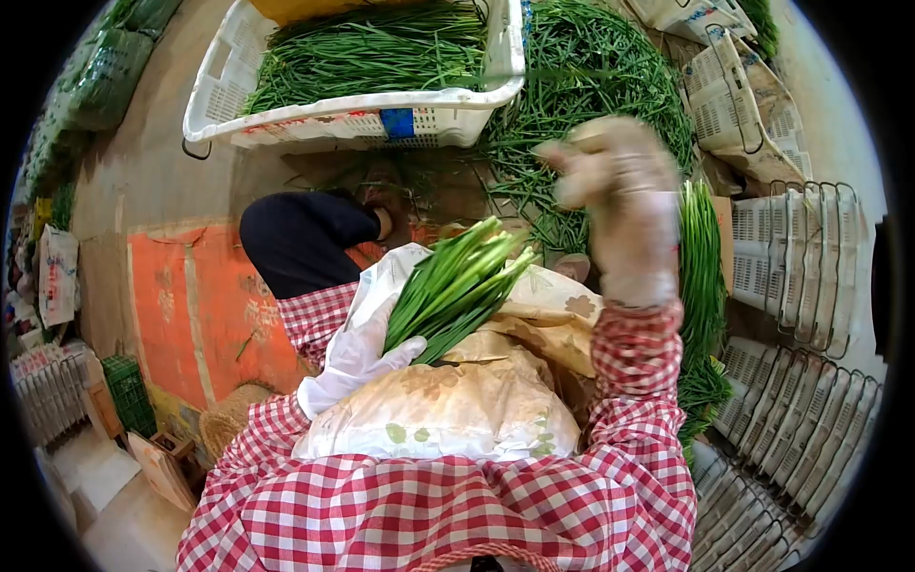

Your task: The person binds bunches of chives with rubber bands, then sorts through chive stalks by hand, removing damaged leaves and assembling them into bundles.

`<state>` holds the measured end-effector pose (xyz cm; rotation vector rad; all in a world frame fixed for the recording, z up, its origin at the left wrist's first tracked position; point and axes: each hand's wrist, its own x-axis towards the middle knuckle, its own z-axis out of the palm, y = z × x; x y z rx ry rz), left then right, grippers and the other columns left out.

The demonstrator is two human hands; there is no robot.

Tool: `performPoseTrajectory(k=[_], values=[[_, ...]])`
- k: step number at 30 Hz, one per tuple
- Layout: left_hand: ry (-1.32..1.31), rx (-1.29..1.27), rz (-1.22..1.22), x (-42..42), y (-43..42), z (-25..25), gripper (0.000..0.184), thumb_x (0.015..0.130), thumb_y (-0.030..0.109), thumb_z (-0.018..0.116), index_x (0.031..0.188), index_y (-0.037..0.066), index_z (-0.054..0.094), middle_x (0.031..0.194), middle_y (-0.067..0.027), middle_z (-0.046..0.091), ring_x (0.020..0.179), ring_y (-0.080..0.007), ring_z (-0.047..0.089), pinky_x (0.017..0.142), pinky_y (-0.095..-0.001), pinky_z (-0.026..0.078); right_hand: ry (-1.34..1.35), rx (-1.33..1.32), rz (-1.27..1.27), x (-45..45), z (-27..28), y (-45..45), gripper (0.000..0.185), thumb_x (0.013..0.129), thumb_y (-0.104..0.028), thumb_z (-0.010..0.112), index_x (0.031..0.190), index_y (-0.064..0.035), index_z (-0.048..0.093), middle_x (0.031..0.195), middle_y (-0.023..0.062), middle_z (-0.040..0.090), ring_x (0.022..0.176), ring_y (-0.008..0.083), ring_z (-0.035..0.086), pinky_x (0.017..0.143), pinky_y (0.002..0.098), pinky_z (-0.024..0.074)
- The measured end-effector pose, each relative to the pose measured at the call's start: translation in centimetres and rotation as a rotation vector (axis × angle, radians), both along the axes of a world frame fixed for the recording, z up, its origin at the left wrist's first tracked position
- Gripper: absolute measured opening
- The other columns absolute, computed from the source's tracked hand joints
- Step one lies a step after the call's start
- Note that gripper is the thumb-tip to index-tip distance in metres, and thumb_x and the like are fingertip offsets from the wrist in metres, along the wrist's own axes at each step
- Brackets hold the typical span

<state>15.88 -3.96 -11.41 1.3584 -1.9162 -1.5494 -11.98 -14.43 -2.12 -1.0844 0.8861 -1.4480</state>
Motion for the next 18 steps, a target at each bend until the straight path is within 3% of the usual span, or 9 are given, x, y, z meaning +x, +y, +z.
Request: performPoseTrajectory(k=[2, 4, 6, 7, 9, 10, 12, 16, 18], values=[[-0.063, -0.241, -0.083, -0.2, -0.6, 0.2, 0.076, 0.080, 0.028, 0.068, 0.139, 0.000, 0.029, 0.142, -0.0233, 0.031, 0.133, -0.0373, 0.028, 0.109, -0.0419, 0.026, 0.072, -0.234, -0.245, -3.1, 1.6, -0.8, 0.030, 0.096, -0.028, 0.050, 0.088, -0.0022, 0.063, 0.071, 0.0069, 0.067, 0.058, 0.0134, 0.063, 0.073, 0.0337, 0.0566], [-0.112, -0.394, -0.127, -0.5, -1.3, 0.5, 0.077, 0.079, 0.029, 0.069, 0.139, 0.000, 0.030, 0.141, -0.0235, 0.032, 0.133, -0.0385, 0.029, 0.108, -0.0426, 0.026, 0.462, -0.049, -0.498, -3.6, 2.4, -0.5, 0.031, 0.095, -0.028, 0.051, 0.098, -0.0002, 0.063, 0.089, 0.0138, 0.069, 0.076, 0.0217, 0.067, 0.085, 0.0352, 0.0529], [-0.136, -0.441, -0.146, -0.8, -1.2, 0.4, 0.078, 0.078, 0.029, 0.070, 0.139, 0.000, 0.030, 0.141, -0.0237, 0.032, 0.133, -0.0391, 0.028, 0.108, -0.0427, 0.026, 1.212, -0.276, -0.504, -3.2, 0.5, -1.0, 0.036, 0.094, -0.029, 0.053, 0.112, 0.0015, 0.059, 0.108, 0.0205, 0.063, 0.101, 0.0298, 0.062, 0.094, 0.0390, 0.0472], [-0.143, -0.441, -0.150, -0.8, -1.1, 0.3, 0.078, 0.078, 0.030, 0.070, 0.138, 0.000, 0.031, 0.141, -0.0238, 0.032, 0.132, -0.0395, 0.028, 0.108, -0.0428, 0.026, 1.214, -0.234, -0.165, -2.4, 0.1, -0.4, 0.047, 0.092, -0.034, 0.054, 0.122, 0.0024, 0.052, 0.120, 0.0240, 0.056, 0.117, 0.0335, 0.052, 0.100, 0.0399, 0.0413], [-0.163, -0.434, -0.162, -0.9, -0.8, 0.1, 0.079, 0.077, 0.030, 0.071, 0.138, 0.000, 0.031, 0.140, -0.0240, 0.033, 0.132, -0.0401, 0.028, 0.108, -0.0429, 0.026, 1.214, -0.153, 0.349, 0.4, -1.5, 0.4, 0.052, 0.089, -0.039, 0.055, 0.119, 0.0032, 0.055, 0.116, 0.0245, 0.059, 0.110, 0.0344, 0.056, 0.096, 0.0395, 0.0439], [-0.174, -0.421, -0.167, -0.8, -0.6, -0.1, 0.079, 0.077, 0.031, 0.072, 0.138, 0.000, 0.031, 0.140, -0.0240, 0.033, 0.132, -0.0404, 0.028, 0.108, -0.0430, 0.026, 1.231, -0.029, 0.621, 1.3, -1.8, 0.2, 0.046, 0.089, -0.036, 0.057, 0.119, -0.0020, 0.057, 0.120, 0.0186, 0.058, 0.114, 0.0312, 0.054, 0.100, 0.0378, 0.0409], [-0.193, -0.388, -0.179, -0.9, -0.2, -0.3, 0.080, 0.076, 0.031, 0.073, 0.137, 0.000, 0.032, 0.140, -0.0242, 0.033, 0.132, -0.0411, 0.028, 0.108, -0.0432, 0.025, 1.391, 0.177, 0.897, 3.2, -2.9, -0.3, 0.038, 0.086, -0.035, 0.061, 0.106, -0.0026, 0.065, 0.099, 0.0155, 0.067, 0.093, 0.0301, 0.063, 0.084, 0.0388, 0.0477], [-0.158, -0.325, -0.155, -0.2, 0.0, -0.5, 0.082, 0.074, 0.033, 0.074, 0.137, 0.000, 0.033, 0.139, -0.0245, 0.034, 0.132, -0.0424, 0.028, 0.109, -0.0434, 0.025, 1.180, 0.200, 0.709, 2.4, -3.3, 0.0, 0.029, 0.088, -0.030, 0.059, 0.094, -0.0025, 0.066, 0.082, 0.0121, 0.067, 0.075, 0.0233, 0.063, 0.069, 0.0350, 0.0498], [-0.104, -0.323, -0.115, 0.4, 0.2, -1.1, 0.083, 0.073, 0.034, 0.075, 0.137, 0.001, 0.034, 0.139, -0.0243, 0.034, 0.132, -0.0421, 0.027, 0.109, -0.0434, 0.024, 1.111, 0.305, 0.657, 1.4, -1.9, -0.1, 0.032, 0.089, -0.032, 0.054, 0.087, -0.0029, 0.065, 0.076, 0.0145, 0.064, 0.076, 0.0246, 0.063, 0.071, 0.0363, 0.0484]])
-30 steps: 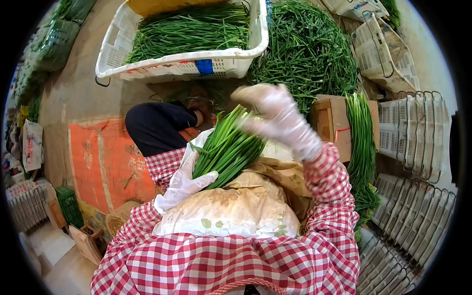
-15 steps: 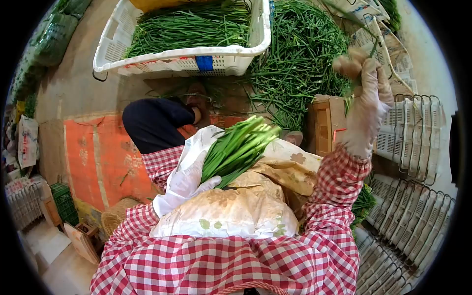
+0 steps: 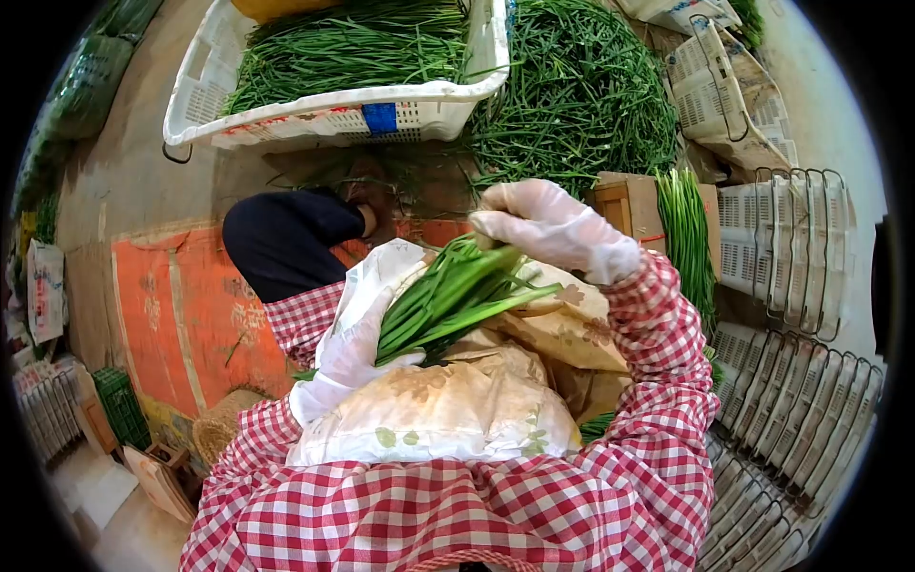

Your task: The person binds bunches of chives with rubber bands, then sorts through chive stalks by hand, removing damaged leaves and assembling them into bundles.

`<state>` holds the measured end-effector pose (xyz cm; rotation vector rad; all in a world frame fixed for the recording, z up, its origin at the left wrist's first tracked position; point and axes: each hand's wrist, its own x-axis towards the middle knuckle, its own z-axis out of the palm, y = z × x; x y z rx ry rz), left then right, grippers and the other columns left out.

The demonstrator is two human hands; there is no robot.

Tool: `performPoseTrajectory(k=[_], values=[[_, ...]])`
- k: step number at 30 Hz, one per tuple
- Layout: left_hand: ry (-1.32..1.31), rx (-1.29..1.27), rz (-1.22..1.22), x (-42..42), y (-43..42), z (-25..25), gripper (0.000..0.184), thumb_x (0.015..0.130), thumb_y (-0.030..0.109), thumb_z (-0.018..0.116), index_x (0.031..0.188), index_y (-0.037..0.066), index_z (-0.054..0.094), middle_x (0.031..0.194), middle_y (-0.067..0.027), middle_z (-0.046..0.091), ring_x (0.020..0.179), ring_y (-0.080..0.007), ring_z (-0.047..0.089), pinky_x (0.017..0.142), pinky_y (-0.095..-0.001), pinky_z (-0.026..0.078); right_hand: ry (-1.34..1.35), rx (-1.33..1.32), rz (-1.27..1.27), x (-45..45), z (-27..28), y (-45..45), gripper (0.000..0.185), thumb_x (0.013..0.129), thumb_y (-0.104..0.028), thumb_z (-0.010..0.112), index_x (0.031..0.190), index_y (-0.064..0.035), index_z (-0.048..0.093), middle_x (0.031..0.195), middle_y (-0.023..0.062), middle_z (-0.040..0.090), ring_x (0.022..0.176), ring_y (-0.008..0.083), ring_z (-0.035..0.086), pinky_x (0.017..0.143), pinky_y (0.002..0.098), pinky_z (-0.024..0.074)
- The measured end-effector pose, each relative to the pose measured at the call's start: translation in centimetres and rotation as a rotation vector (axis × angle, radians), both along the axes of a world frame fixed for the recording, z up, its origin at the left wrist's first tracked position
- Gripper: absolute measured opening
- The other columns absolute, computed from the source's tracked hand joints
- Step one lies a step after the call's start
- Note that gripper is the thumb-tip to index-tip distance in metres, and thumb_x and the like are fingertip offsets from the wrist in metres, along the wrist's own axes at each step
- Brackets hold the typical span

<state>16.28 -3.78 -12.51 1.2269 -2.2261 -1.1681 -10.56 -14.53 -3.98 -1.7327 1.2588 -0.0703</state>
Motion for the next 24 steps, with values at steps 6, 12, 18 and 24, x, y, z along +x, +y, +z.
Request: performPoseTrajectory(k=[6, 12, 18, 24], values=[[-0.030, -0.002, -0.071, -0.2, -0.5, 0.9, 0.084, 0.075, 0.039, 0.072, 0.141, 0.005, 0.032, 0.144, -0.0210, 0.029, 0.135, -0.0392, 0.023, 0.110, -0.0439, 0.021, -0.271, -0.110, -0.354, -6.0, 1.4, -0.4, 0.028, 0.096, -0.026, 0.048, 0.084, -0.0035, 0.059, 0.071, 0.0101, 0.061, 0.061, 0.0147, 0.060, 0.059, 0.0283, 0.0520], [0.021, 0.007, -0.005, -2.1, -1.7, 2.9, 0.081, 0.064, 0.023, 0.074, 0.136, 0.007, 0.039, 0.139, -0.0193, 0.035, 0.128, -0.0392, 0.032, 0.107, -0.0418, 0.027, 0.314, -0.008, -0.048, -3.7, 3.5, 4.1, 0.053, 0.091, -0.049, 0.052, 0.070, -0.0028, 0.066, 0.053, 0.0076, 0.057, 0.048, 0.0193, 0.055, 0.051, 0.0363, 0.0485], [-0.009, -0.140, 0.047, -2.0, -1.1, -1.2, 0.054, 0.079, 0.009, 0.057, 0.131, 0.011, 0.046, 0.134, -0.0171, 0.041, 0.122, -0.0382, 0.038, 0.104, -0.0399, 0.033, -0.088, 0.059, -0.272, -2.9, -3.0, 8.4, 0.035, 0.087, -0.034, 0.060, 0.085, 0.0013, 0.066, 0.066, 0.0121, 0.063, 0.061, 0.0208, 0.064, 0.060, 0.0368, 0.0505], [-0.135, -0.293, -0.264, -1.9, -0.7, 3.6, 0.060, 0.077, 0.017, 0.064, 0.134, 0.022, 0.046, 0.128, -0.0136, 0.052, 0.118, -0.0344, 0.047, 0.101, -0.0426, 0.035, 0.486, -0.301, -0.356, -10.9, -5.5, 6.9, 0.026, 0.089, -0.019, 0.054, 0.101, 0.0010, 0.064, 0.070, 0.0098, 0.065, 0.059, 0.0217, 0.064, 0.054, 0.0308, 0.0536]])
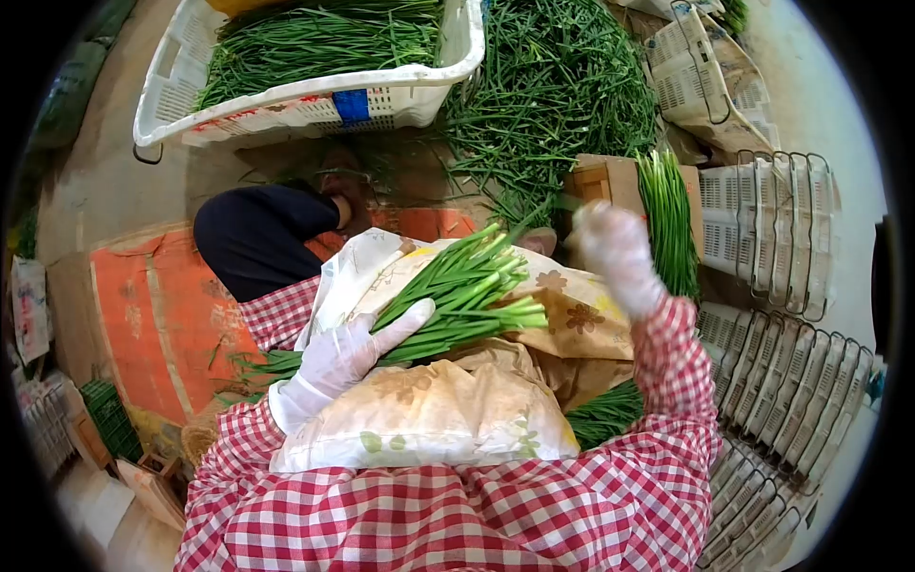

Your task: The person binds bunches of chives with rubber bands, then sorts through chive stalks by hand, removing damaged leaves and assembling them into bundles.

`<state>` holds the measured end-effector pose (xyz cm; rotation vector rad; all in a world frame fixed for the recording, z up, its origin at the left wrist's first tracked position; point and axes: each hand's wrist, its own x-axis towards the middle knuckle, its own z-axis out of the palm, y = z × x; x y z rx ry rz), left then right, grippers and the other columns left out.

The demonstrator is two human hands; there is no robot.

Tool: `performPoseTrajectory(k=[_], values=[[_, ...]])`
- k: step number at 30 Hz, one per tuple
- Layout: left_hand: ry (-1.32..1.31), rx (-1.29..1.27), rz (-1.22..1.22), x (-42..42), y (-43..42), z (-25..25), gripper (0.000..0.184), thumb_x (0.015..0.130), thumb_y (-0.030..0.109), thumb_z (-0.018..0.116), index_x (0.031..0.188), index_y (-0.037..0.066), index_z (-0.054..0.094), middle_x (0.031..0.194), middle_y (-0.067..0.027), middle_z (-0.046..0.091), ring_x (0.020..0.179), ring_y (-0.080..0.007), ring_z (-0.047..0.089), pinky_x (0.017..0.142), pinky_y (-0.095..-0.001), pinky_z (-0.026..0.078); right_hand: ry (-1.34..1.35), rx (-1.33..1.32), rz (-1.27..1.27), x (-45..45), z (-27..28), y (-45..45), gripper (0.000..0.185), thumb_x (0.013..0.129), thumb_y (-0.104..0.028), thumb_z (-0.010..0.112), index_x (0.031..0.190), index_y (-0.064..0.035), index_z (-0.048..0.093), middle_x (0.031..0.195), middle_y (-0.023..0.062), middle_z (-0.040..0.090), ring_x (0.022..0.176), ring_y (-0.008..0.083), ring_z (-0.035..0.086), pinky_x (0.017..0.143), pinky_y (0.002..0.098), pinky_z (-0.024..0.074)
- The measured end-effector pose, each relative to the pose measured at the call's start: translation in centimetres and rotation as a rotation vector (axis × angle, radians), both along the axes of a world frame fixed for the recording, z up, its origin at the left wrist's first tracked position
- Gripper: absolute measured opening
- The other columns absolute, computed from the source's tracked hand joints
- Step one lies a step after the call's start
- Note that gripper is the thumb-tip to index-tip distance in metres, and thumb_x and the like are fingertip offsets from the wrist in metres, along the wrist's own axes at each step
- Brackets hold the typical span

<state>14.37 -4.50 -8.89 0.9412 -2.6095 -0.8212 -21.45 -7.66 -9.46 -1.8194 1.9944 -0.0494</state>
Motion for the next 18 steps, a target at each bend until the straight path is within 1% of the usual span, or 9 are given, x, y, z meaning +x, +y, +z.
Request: performPoseTrajectory(k=[2, 4, 5, 7, 10, 13, 15, 17, 18], values=[[-0.035, -0.083, -0.024, -0.2, -0.1, -0.1, 0.059, 0.077, 0.019, 0.065, 0.133, 0.024, 0.046, 0.129, -0.0131, 0.051, 0.117, -0.0339, 0.048, 0.101, -0.0440, 0.034, 0.303, 0.071, -0.078, -1.5, 1.8, -3.6, 0.036, 0.089, -0.019, 0.054, 0.118, 0.0026, 0.055, 0.092, 0.0149, 0.066, 0.068, 0.0255, 0.066, 0.062, 0.0328, 0.0555], [0.019, 0.137, 0.092, -1.1, -0.5, 1.3, 0.053, 0.081, 0.025, 0.063, 0.132, 0.021, 0.048, 0.133, -0.0138, 0.046, 0.123, -0.0328, 0.039, 0.104, -0.0424, 0.030, 0.211, -0.391, 0.135, -1.2, -0.3, -3.6, 0.050, 0.090, -0.019, 0.053, 0.132, 0.0023, 0.040, 0.118, 0.0210, 0.057, 0.093, 0.0315, 0.064, 0.082, 0.0364, 0.0531], [0.025, 0.231, 0.121, -1.2, -0.7, 1.7, 0.050, 0.085, 0.032, 0.060, 0.131, 0.016, 0.050, 0.137, -0.0143, 0.041, 0.127, -0.0321, 0.032, 0.106, -0.0410, 0.026, 0.024, -0.293, 0.303, 0.7, 0.7, -4.2, 0.060, 0.090, -0.024, 0.053, 0.139, 0.0010, 0.029, 0.137, 0.0222, 0.041, 0.115, 0.0339, 0.053, 0.099, 0.0385, 0.0432], [0.018, 0.281, 0.142, -1.4, -0.9, 1.7, 0.050, 0.087, 0.036, 0.061, 0.131, 0.015, 0.051, 0.140, -0.0150, 0.037, 0.131, -0.0319, 0.027, 0.108, -0.0392, 0.023, -0.366, 0.149, 0.427, 5.3, 2.8, -4.7, 0.064, 0.085, -0.043, 0.058, 0.132, -0.0016, 0.045, 0.135, 0.0195, 0.046, 0.125, 0.0312, 0.045, 0.108, 0.0362, 0.0322], [-0.056, 0.107, 0.020, 0.1, -0.5, 0.8, 0.053, 0.082, 0.028, 0.066, 0.132, 0.021, 0.050, 0.140, -0.0154, 0.038, 0.130, -0.0333, 0.032, 0.108, -0.0387, 0.026, -0.164, 0.049, 0.638, 9.7, 1.6, -4.1, 0.039, 0.080, -0.038, 0.065, 0.112, -0.0146, 0.065, 0.102, 0.0138, 0.066, 0.094, 0.0295, 0.063, 0.100, 0.0340, 0.0356], [0.004, 0.052, -0.019, 0.7, -0.2, 0.5, 0.060, 0.076, 0.027, 0.070, 0.132, 0.026, 0.049, 0.137, -0.0149, 0.043, 0.127, -0.0359, 0.037, 0.106, -0.0435, 0.028, -0.303, 0.229, 0.505, 10.9, 0.7, -4.2, 0.032, 0.081, -0.029, 0.068, 0.108, -0.0117, 0.066, 0.087, 0.0088, 0.068, 0.083, 0.0262, 0.065, 0.097, 0.0448, 0.0381], [0.083, 0.111, 0.027, 0.8, -0.1, -0.1, 0.063, 0.071, 0.031, 0.073, 0.130, 0.025, 0.051, 0.135, -0.0148, 0.046, 0.125, -0.0388, 0.038, 0.104, -0.0483, 0.028, -0.444, 0.032, 0.257, 11.0, -0.7, -3.5, 0.019, 0.083, -0.018, 0.066, 0.098, -0.0063, 0.066, 0.069, 0.0109, 0.064, 0.065, 0.0249, 0.063, 0.070, 0.0374, 0.0510], [0.175, 0.159, 0.064, 0.8, -0.2, -0.7, 0.065, 0.068, 0.032, 0.075, 0.129, 0.024, 0.052, 0.134, -0.0150, 0.048, 0.125, -0.0409, 0.038, 0.104, -0.0503, 0.027, -0.288, -0.128, 0.284, 9.9, -3.2, -3.9, 0.012, 0.083, -0.014, 0.063, 0.090, -0.0045, 0.064, 0.065, 0.0124, 0.062, 0.060, 0.0253, 0.062, 0.059, 0.0354, 0.0493], [0.262, 0.490, 0.125, 0.5, -0.3, -0.9, 0.065, 0.068, 0.031, 0.076, 0.129, 0.023, 0.053, 0.135, -0.0148, 0.047, 0.127, -0.0408, 0.036, 0.105, -0.0497, 0.026, -0.133, -0.286, 0.316, 9.3, -4.0, -4.3, 0.007, 0.083, -0.009, 0.061, 0.082, -0.0026, 0.061, 0.061, 0.0138, 0.059, 0.055, 0.0256, 0.060, 0.048, 0.0333, 0.0476]])
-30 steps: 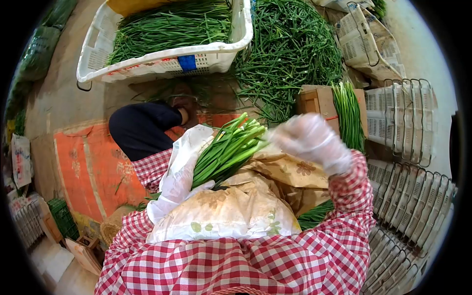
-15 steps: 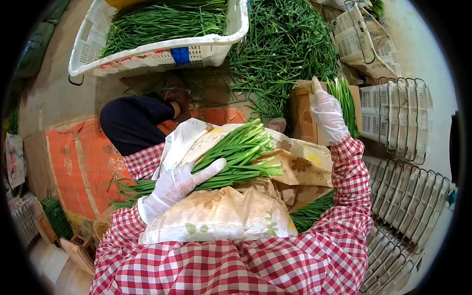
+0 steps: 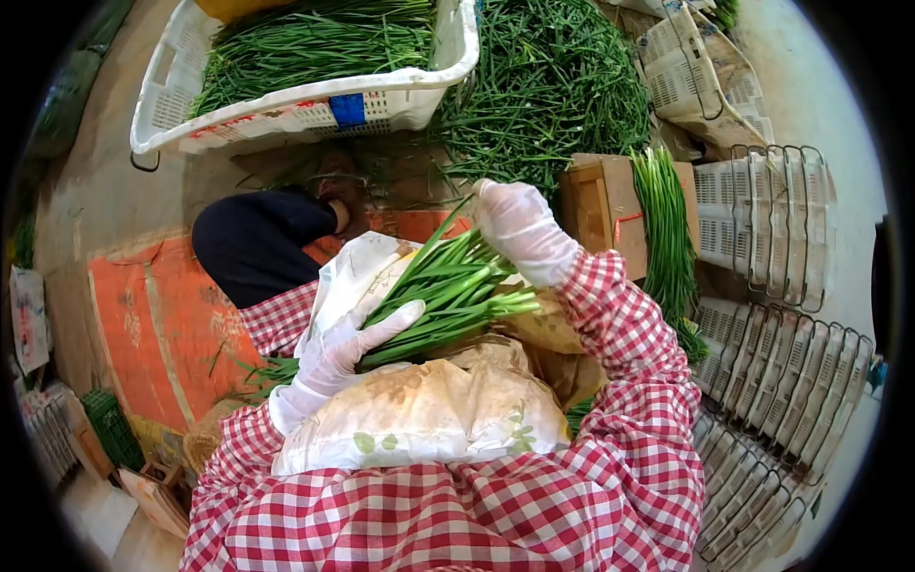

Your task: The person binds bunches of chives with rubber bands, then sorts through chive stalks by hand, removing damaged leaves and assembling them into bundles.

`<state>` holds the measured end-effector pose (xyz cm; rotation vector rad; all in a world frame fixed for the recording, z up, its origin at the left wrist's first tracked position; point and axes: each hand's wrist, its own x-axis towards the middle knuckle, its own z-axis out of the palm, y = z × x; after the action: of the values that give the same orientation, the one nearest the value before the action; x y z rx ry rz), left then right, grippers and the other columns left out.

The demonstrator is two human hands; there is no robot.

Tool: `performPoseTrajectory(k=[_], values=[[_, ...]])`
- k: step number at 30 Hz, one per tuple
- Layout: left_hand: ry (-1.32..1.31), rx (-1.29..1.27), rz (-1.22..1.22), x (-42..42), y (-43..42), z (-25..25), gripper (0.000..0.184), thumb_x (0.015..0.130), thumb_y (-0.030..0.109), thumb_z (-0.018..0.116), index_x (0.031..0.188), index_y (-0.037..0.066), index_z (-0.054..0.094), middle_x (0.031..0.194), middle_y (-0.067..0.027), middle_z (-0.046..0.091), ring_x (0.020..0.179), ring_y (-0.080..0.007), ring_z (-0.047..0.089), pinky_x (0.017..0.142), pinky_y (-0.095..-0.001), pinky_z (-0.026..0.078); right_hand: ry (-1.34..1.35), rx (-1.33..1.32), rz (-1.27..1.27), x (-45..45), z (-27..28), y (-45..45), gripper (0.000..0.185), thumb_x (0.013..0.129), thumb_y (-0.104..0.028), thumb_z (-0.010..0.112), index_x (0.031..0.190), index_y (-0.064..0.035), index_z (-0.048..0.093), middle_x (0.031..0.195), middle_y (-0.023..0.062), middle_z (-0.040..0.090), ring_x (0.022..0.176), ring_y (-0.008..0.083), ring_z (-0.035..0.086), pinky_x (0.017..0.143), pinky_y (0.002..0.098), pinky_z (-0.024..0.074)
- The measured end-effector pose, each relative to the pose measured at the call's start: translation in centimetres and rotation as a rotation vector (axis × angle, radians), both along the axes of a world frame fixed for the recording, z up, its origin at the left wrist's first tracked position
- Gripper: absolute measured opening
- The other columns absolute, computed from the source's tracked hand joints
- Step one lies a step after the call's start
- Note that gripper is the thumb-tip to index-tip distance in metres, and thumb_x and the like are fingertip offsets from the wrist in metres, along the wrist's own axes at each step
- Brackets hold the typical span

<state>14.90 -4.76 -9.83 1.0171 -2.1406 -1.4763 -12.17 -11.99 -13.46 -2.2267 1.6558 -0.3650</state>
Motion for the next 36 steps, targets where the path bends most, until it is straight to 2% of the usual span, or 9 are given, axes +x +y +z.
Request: performPoseTrajectory(k=[2, 7, 10, 12, 16, 18, 21, 23, 36], values=[[0.230, 0.653, 0.247, -0.4, -0.2, -0.5, 0.066, 0.069, 0.028, 0.078, 0.129, 0.021, 0.053, 0.136, -0.0144, 0.046, 0.129, -0.0407, 0.034, 0.106, -0.0485, 0.024, -0.077, 0.226, -0.234, -1.0, 0.3, -1.1, 0.011, 0.083, 0.001, 0.054, 0.073, -0.0051, 0.056, 0.062, 0.0075, 0.056, 0.054, 0.0165, 0.055, 0.048, 0.0300, 0.0466], [0.463, 0.798, 0.358, 1.7, 0.7, -0.6, 0.077, 0.077, 0.009, 0.074, 0.142, 0.005, 0.032, 0.137, -0.0089, 0.044, 0.121, -0.0156, 0.046, 0.102, -0.0299, 0.037, -0.620, 0.129, -0.673, -8.7, 0.3, -4.6, 0.020, 0.089, -0.007, 0.045, 0.083, 0.0033, 0.061, 0.077, 0.0105, 0.067, 0.068, 0.0140, 0.062, 0.066, 0.0266, 0.0517], [0.527, 0.988, 0.543, 3.3, 0.7, -3.3, 0.065, 0.078, 0.009, 0.072, 0.135, 0.004, 0.041, 0.121, -0.0076, 0.056, 0.107, -0.0157, 0.055, 0.093, -0.0305, 0.044, 0.115, 0.220, -0.674, -10.7, -1.0, -5.9, 0.050, 0.092, -0.039, 0.047, 0.116, 0.0055, 0.052, 0.102, 0.0228, 0.064, 0.091, 0.0355, 0.064, 0.083, 0.0358, 0.0518], [0.497, 1.067, 0.486, 3.8, -0.1, -3.1, 0.068, 0.077, 0.025, 0.072, 0.133, 0.003, 0.041, 0.120, -0.0088, 0.056, 0.104, -0.0172, 0.056, 0.091, -0.0317, 0.046, -0.319, 0.627, -0.517, -8.3, -1.0, -5.9, 0.085, 0.088, -0.064, 0.036, 0.140, 0.0021, 0.028, 0.142, 0.0237, 0.034, 0.131, 0.0340, 0.036, 0.110, 0.0405, 0.0279], [0.608, 1.222, 0.421, 3.3, -0.9, -3.4, 0.060, 0.083, 0.029, 0.067, 0.132, 0.004, 0.042, 0.118, -0.0062, 0.057, 0.104, -0.0175, 0.057, 0.090, -0.0315, 0.046, -0.737, 0.926, -0.228, 0.0, 2.6, -5.7, 0.081, 0.089, -0.061, 0.042, 0.145, -0.0074, 0.019, 0.142, 0.0197, 0.037, 0.126, 0.0280, 0.043, 0.106, 0.0421, 0.0346], [0.590, 1.205, 0.438, 3.2, -0.5, -4.1, 0.058, 0.085, 0.030, 0.065, 0.132, 0.004, 0.043, 0.118, -0.0064, 0.057, 0.103, -0.0179, 0.057, 0.090, -0.0320, 0.046, -1.024, 1.037, -0.100, 1.0, 2.1, -5.4, 0.055, 0.090, -0.057, 0.048, 0.110, -0.0082, 0.065, 0.098, 0.0098, 0.067, 0.094, 0.0222, 0.060, 0.084, 0.0400, 0.0495], [0.573, 1.185, 0.486, 3.2, 0.4, -4.6, 0.055, 0.088, 0.032, 0.062, 0.131, 0.004, 0.045, 0.117, -0.0070, 0.059, 0.102, -0.0188, 0.058, 0.091, -0.0331, 0.046, -0.802, 0.432, -0.431, -0.3, 2.8, -6.5, 0.045, 0.088, -0.049, 0.057, 0.062, -0.0122, 0.063, 0.068, 0.0032, 0.063, 0.070, 0.0128, 0.057, 0.080, 0.0373, 0.0490], [0.738, 1.470, 0.506, 3.5, 0.1, -4.3, 0.046, 0.092, 0.031, 0.055, 0.129, 0.004, 0.048, 0.116, -0.0082, 0.061, 0.099, -0.0195, 0.060, 0.089, -0.0330, 0.049, -0.724, 0.183, -0.705, -4.1, 1.8, -7.2, 0.044, 0.090, -0.047, 0.055, 0.065, -0.0116, 0.060, 0.049, -0.0058, 0.042, 0.044, 0.0059, 0.038, 0.044, 0.0244, 0.0345], [0.817, 1.225, 0.505, 1.4, -0.4, -2.4, 0.056, 0.092, 0.036, 0.055, 0.135, 0.003, 0.041, 0.132, -0.0139, 0.050, 0.118, -0.0238, 0.052, 0.101, -0.0373, 0.041, -0.831, 0.363, -0.544, 2.3, 5.7, 2.3, 0.042, 0.079, -0.027, 0.073, 0.106, -0.0011, 0.054, 0.088, 0.0089, 0.067, 0.067, 0.0126, 0.062, 0.058, 0.0236, 0.0507]])
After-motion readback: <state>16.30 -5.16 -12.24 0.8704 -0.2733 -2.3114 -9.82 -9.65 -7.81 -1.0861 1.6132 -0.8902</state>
